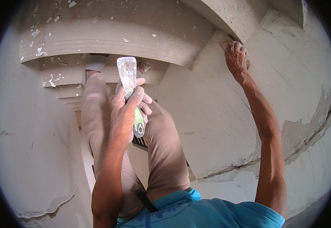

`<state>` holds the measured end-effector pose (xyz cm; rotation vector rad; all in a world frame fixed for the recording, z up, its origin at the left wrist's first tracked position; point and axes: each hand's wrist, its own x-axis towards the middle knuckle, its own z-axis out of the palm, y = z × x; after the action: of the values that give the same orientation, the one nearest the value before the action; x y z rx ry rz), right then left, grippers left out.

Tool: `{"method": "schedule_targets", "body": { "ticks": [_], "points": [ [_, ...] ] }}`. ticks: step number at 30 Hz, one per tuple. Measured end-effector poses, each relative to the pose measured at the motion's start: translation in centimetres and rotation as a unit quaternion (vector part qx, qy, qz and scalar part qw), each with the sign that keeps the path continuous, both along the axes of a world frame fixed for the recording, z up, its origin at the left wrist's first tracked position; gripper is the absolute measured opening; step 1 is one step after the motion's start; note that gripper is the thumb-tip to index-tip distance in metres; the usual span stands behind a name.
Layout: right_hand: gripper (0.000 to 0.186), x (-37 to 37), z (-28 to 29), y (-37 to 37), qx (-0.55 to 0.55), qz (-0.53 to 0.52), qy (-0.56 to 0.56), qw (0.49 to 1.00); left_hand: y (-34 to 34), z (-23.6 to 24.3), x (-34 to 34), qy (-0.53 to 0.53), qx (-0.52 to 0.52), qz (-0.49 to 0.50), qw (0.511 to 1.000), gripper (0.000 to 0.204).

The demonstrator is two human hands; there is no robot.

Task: The person uses a trowel and a wooden float to apply and smooth plaster on the walls and ceiling of a stairwell. They work on the curved ceiling surface and the vertical wall sections adjacent to the stairs, moving up and down the steps to reach different areas.

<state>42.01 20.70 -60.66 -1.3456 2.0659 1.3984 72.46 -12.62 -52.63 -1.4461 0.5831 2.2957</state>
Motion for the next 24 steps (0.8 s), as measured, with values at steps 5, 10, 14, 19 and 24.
{"method": "schedule_targets", "body": {
  "ticks": [5,10,14,19,24],
  "points": [
    [0.021,0.4,-1.3,-2.3,0.027,0.040,0.004,0.999,-0.1,0.0,0.1,0.000,-0.005,-0.004,1.000,0.044],
    [0.023,-1.0,0.6,0.0,-0.053,0.018,-0.025,0.998,-0.2,-0.1,-0.2,0.006,-0.012,0.003,1.000,0.043],
    [0.022,0.7,-0.1,-1.8,0.085,0.030,0.031,0.995,0.2,0.2,0.0,0.000,-0.005,0.008,1.000,0.043],
    [0.018,0.1,-3.4,-2.9,0.088,0.009,-0.021,0.996,0.4,0.0,0.0,0.007,0.000,-0.007,1.000,0.043],
    [0.019,-0.1,-2.0,-2.1,0.002,0.012,-0.018,1.000,0.4,-0.1,0.2,0.002,-0.003,0.004,1.000,0.043]
  ]
}}
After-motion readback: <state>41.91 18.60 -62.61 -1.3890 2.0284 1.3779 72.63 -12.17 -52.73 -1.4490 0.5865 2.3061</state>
